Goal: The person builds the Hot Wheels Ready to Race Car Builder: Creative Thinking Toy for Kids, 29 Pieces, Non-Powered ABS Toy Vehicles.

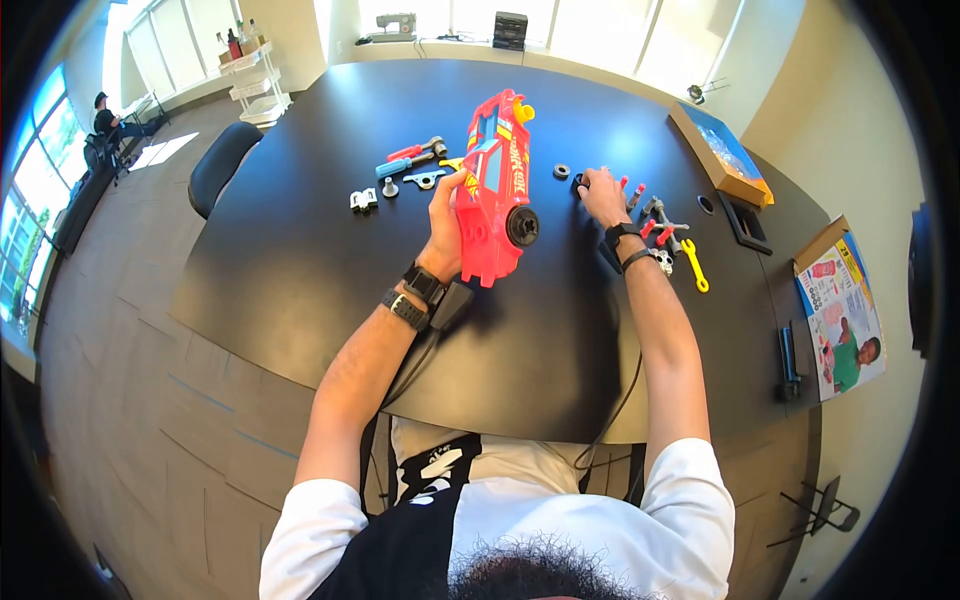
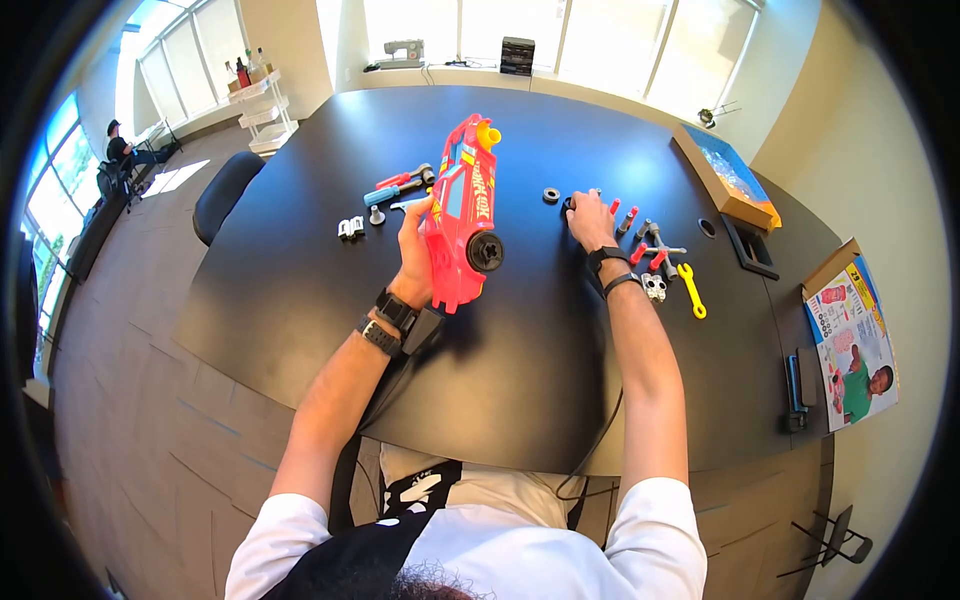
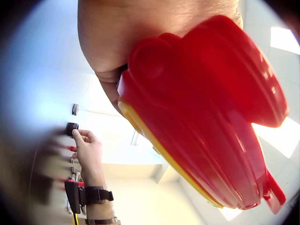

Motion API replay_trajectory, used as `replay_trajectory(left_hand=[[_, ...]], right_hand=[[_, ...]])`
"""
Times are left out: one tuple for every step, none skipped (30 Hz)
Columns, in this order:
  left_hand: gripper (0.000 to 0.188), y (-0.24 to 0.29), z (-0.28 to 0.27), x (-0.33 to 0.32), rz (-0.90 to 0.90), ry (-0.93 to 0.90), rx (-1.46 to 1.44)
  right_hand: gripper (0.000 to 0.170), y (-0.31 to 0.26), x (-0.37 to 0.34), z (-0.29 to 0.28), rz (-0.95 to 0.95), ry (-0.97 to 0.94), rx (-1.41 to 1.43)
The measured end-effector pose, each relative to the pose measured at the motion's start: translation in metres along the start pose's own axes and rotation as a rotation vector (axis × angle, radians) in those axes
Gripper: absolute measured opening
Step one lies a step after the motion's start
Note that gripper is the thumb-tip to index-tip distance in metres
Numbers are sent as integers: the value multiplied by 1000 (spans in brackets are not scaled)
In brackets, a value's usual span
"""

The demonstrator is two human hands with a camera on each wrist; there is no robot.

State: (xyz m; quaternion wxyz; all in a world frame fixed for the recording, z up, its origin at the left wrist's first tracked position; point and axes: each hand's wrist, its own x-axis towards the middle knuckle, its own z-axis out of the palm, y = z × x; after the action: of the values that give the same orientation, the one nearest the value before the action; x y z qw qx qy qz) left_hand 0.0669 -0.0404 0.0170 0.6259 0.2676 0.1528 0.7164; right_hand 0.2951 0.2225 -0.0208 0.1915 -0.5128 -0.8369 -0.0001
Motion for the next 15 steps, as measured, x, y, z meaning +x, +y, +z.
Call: replay_trajectory(left_hand=[[63, -1, -1, 0, 8, -23, 25], [64, 0, -3, 0, -1, -28, 27], [64, -1, -3, 0, -4, -27, 21], [64, -1, -3, 0, -13, -33, 3], [64, -1, -3, 1, -21, -42, -13], [65, -1, -3, 1, -37, -45, -32], [65, -2, -2, 1, -40, -53, -33], [64, -2, 0, 0, -29, -31, -16], [64, -2, 1, 0, -18, -8, 1], [64, -2, -2, 1, -28, -27, -3], [64, -3, -2, 1, -31, -34, -1], [63, -5, -2, 1, -25, -23, 5], [63, -6, -2, 2, -21, -12, 11], [64, -6, -2, 2, -29, -37, 22], [64, -7, 0, 2, -36, -41, 26]], right_hand=[[26, 2, -3, 0, 0, -9, -5], [24, 4, -6, -1, -52, -26, 7], [23, 6, -9, -3, -102, -42, 20], [23, 5, -15, -11, -98, -45, 15], [22, 3, -18, -19, -113, -98, 99], [21, 1, -20, -28, -128, -149, 184], [21, -5, -25, -41, -123, -144, 180], [25, -15, -32, -56, -121, -106, 409], [28, -27, -40, -72, -119, -67, 638], [35, -42, -48, -89, -113, 23, 769], [35, -54, -53, -105, -110, 31, 768], [39, -67, -58, -120, -198, 91, 903], [42, -78, -63, -133, -287, 153, 1038], [42, -91, -68, -146, -280, 160, 1039], [42, -102, -71, -159, -318, 172, 1093]])
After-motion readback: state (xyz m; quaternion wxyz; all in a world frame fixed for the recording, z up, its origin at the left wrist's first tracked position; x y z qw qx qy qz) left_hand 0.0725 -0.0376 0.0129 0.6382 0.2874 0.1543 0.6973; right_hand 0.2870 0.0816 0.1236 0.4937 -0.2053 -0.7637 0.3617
